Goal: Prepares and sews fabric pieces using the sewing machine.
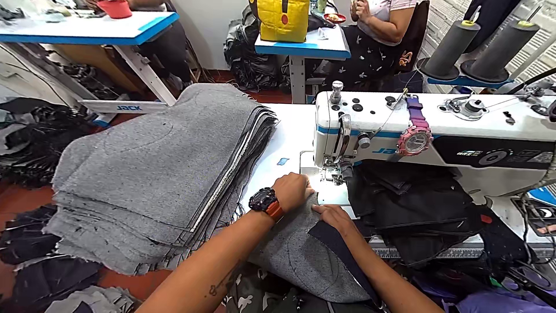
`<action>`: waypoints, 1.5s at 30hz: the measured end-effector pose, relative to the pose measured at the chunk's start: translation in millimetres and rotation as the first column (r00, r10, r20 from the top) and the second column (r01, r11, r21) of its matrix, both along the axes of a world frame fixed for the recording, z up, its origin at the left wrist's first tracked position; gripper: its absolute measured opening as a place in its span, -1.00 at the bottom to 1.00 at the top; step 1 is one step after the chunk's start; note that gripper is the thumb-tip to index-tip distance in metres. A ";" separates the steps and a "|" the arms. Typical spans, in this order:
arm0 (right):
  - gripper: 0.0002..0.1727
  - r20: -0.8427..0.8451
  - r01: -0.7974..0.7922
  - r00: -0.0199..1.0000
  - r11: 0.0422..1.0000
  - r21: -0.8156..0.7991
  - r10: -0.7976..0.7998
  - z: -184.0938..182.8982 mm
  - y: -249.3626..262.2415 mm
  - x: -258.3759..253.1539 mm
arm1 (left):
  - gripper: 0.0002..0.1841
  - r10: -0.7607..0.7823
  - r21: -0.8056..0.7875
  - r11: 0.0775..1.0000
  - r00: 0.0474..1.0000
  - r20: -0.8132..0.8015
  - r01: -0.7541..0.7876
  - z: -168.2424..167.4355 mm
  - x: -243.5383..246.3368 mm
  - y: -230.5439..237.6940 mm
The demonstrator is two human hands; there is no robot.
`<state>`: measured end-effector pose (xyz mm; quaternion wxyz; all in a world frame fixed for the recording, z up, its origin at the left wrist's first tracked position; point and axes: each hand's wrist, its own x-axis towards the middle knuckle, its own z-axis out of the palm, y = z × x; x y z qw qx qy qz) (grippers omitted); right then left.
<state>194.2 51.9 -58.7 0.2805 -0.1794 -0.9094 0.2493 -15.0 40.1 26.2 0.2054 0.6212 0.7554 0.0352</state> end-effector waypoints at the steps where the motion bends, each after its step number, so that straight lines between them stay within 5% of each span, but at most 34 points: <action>1: -0.81 0.015 0.004 1.000 1.000 0.014 -0.004 1.1 0.1 0.1 | -0.73 -0.003 0.050 0.999 1.000 0.015 0.002 -4.2 0.2 -2.1; 4: -0.82 0.027 0.020 0.999 0.998 0.059 -0.021 2.6 2.1 0.8 | -0.78 -0.077 0.351 0.934 0.997 0.004 0.071 -26.6 -1.1 -15.2; 7: -0.80 0.015 0.033 0.999 0.997 0.070 -0.034 -0.6 10.0 1.9 | -0.83 -0.139 0.582 0.785 0.975 -0.172 0.214 -48.0 4.7 -32.0; 10: -0.78 -0.061 -0.011 0.998 0.990 -0.141 0.003 6.2 27.6 4.9 | -0.66 -0.131 0.505 0.837 0.973 -0.191 0.212 -54.3 20.2 -42.2; 14: -0.68 -0.021 -0.024 1.000 0.946 -0.324 0.019 10.6 50.7 11.9 | -0.58 -0.087 0.512 0.855 0.996 -0.007 0.078 -66.7 22.5 -24.9; 21: -0.67 -0.031 -0.002 0.999 0.930 -0.368 -0.010 0.6 56.8 22.1 | -0.56 -0.068 0.560 0.826 0.998 -0.001 0.057 -76.1 10.6 -12.9; 38: -0.72 0.006 0.069 0.998 0.978 -0.197 -0.069 4.9 63.7 -9.5 | -0.58 -0.105 0.547 0.835 0.993 0.045 0.064 -70.4 0.2 -7.0; 45: -0.73 -0.065 0.120 0.989 0.978 -0.172 -0.133 -28.3 68.9 -12.3 | -0.56 -0.217 0.555 0.814 0.976 0.013 0.173 -69.3 -17.7 6.7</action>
